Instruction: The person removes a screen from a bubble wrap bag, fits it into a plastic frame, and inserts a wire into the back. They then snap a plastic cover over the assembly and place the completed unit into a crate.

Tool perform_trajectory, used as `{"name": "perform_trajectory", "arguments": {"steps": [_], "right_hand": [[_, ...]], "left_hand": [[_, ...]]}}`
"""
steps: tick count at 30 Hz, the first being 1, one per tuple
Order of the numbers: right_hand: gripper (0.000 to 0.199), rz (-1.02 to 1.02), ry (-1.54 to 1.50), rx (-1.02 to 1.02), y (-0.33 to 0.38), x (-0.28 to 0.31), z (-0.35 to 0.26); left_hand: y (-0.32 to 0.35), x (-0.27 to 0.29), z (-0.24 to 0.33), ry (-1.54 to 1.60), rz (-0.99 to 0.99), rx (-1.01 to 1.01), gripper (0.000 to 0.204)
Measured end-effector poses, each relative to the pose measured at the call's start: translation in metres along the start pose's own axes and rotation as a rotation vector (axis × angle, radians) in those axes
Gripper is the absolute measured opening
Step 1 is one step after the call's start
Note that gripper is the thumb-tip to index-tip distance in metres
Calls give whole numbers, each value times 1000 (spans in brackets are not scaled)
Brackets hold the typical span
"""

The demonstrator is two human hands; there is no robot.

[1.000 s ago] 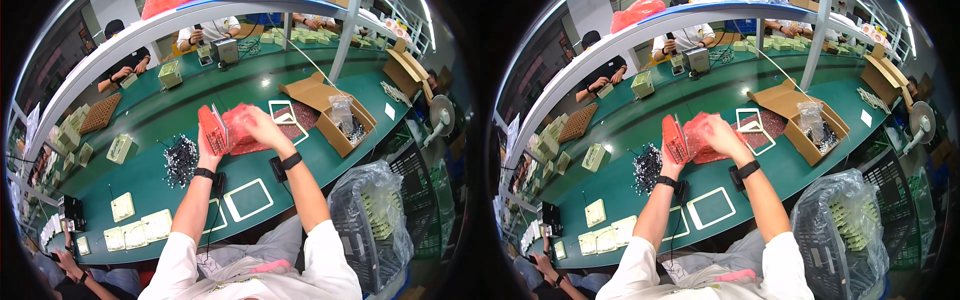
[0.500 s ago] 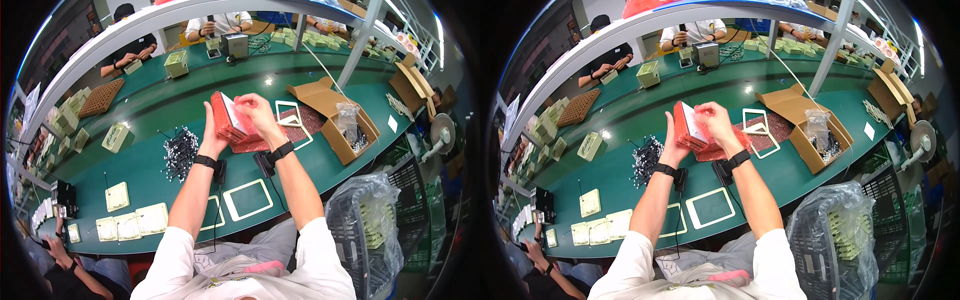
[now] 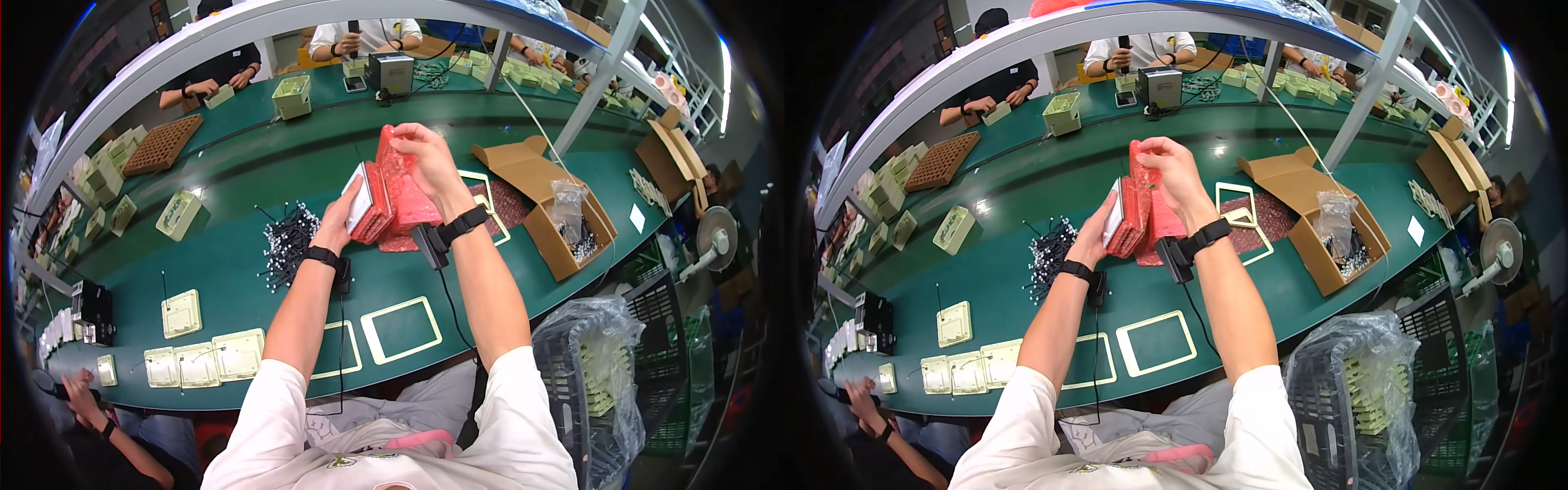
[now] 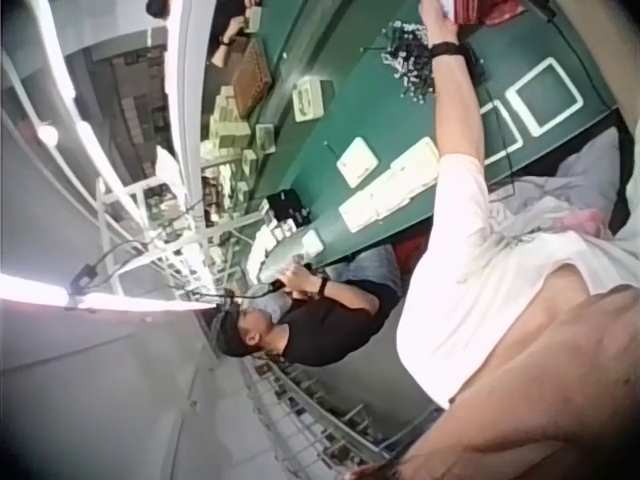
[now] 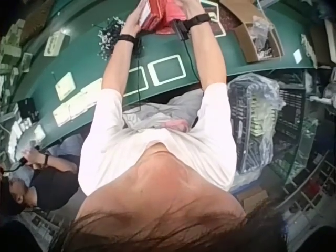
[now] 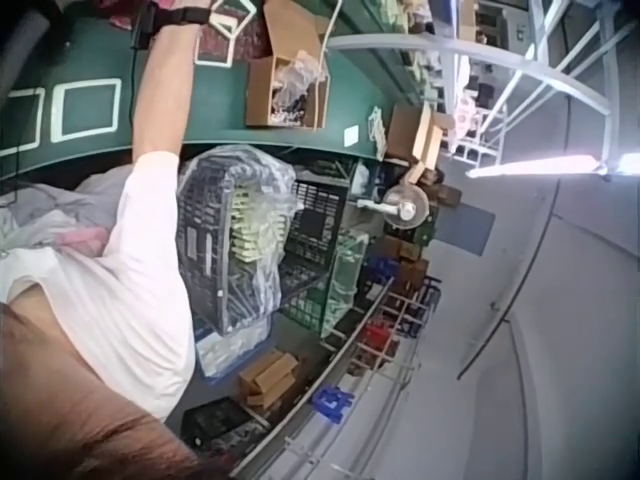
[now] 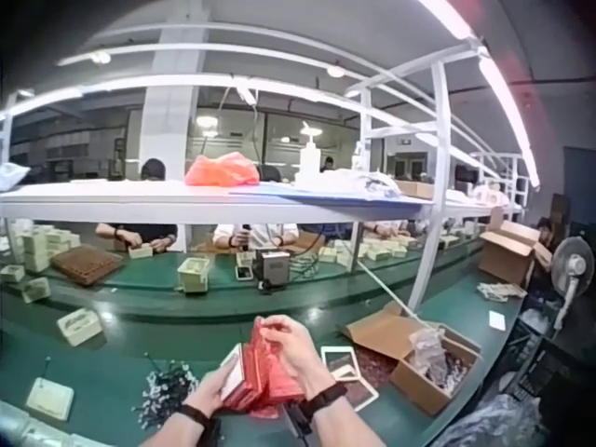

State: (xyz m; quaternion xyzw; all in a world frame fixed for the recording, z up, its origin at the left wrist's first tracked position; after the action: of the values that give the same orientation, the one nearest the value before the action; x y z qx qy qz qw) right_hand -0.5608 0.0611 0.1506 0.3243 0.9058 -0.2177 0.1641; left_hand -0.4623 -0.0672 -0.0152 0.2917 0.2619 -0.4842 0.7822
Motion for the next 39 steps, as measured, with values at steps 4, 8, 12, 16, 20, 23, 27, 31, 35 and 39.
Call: {"name": "perform_trajectory", "arguments": {"steps": [4, 8, 12, 16, 20, 23, 27, 31, 35, 39], "right_hand": [[17, 67, -41, -63, 2, 35, 9], [19, 171, -102, -114, 8, 58, 21], [19, 195, -44, -103, 3, 63, 22], [21, 350, 23, -14, 19, 122, 12], [22, 521, 437, -88, 39, 171, 23], [29, 582, 941, -166, 64, 140, 15], [45, 625, 1580, 263, 140, 96, -65], [80, -136, 797, -10, 192, -66, -21], [96, -279, 416, -193, 248, -89, 27], [102, -198, 218, -489, 274, -104, 61]], "left_hand": [[-2, 1, 5, -340, 162, -19, 64], [-14, -1, 18, -708, 253, -20, 71], [-39, 22, 24, -890, 345, 6, 72], [-40, 14, 15, -857, 352, 48, 86], [-21, 17, 41, -735, 303, 8, 88], [2, 40, 75, -748, 380, -101, 85], [95, -50, 72, -591, 246, -150, 89], [165, -54, 60, -464, 28, -45, 83], [220, -50, 29, -330, -32, 48, 81], [274, -31, 18, -456, -16, -47, 85]]}}
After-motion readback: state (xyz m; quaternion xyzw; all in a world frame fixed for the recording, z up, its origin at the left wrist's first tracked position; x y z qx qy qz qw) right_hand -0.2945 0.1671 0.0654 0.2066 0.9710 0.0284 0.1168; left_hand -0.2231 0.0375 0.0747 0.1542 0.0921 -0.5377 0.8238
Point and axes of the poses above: each hand's wrist, its own y-axis away from the middle knuckle, its own x-axis out of the back of the hand, z = x × y, the point moved 8 cm from there along -y, towards the middle knuckle
